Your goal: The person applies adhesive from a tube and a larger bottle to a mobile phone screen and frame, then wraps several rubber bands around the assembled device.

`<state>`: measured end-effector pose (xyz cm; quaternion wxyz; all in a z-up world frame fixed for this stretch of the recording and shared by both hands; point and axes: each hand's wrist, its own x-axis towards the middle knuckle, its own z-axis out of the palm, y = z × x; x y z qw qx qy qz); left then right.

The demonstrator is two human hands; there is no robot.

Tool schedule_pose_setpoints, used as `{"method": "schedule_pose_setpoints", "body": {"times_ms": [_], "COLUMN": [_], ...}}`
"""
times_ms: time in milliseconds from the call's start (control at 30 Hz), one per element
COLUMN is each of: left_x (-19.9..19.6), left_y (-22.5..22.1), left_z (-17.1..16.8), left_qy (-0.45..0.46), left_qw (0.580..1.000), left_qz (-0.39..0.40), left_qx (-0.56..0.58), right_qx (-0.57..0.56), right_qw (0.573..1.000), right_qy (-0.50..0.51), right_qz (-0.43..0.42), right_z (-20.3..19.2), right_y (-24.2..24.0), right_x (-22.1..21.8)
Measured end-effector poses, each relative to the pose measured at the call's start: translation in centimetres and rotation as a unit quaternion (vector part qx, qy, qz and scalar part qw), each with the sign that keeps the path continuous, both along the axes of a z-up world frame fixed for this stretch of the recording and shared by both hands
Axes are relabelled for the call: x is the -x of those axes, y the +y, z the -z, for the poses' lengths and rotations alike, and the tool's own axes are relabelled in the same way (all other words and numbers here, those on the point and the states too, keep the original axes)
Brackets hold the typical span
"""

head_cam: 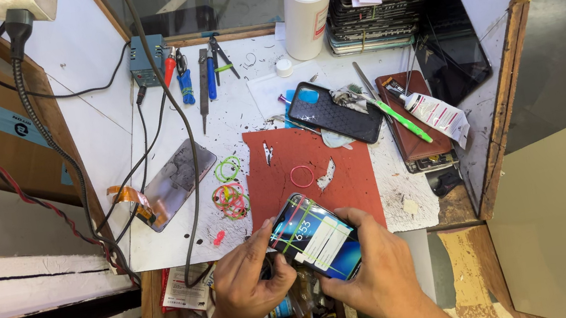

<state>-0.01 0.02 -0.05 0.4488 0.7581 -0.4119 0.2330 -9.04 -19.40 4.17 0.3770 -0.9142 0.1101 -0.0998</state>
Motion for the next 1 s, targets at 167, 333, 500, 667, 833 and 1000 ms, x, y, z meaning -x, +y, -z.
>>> {"method": "schedule_pose_setpoints", "body": {"times_ms": [167, 333, 500, 667, 833, 1000], "left_x": [0.0, -1.8, -5.2, -5.0, -4.9, -4.9], "left_y": [0.5, 0.9, -0.3, -1.6, -1.4, -1.1], "left_z": [0.0, 0.4, -1.0, -1.8, -1.1, -0.7], "left_qy": [0.009, 0.185, 0.44, 0.475, 0.491, 0.486], "left_qw": [1.0, 0.965, 0.84, 0.807, 0.796, 0.81], "left_qz": [0.008, 0.082, 0.303, 0.352, 0.354, 0.327], "left_qx": [0.003, 0.166, 0.095, -0.003, -0.025, -0.039], "right_qx": [0.015, 0.042, 0.088, 0.065, 0.051, 0.033], "right_qw": [1.0, 0.996, 0.981, 0.98, 0.983, 0.986], "right_qy": [-0.021, -0.053, -0.099, -0.093, -0.047, -0.005], "right_qz": [-0.009, -0.061, -0.141, -0.162, -0.171, -0.165], "right_z": [0.3, 0.6, 0.9, 1.1, 1.2, 1.0], "right_y": [-0.2, -0.2, 0.3, -0.2, 0.0, 0.3], "right_x": [0.3, 0.7, 1.0, 1.3, 1.4, 1.2]}}
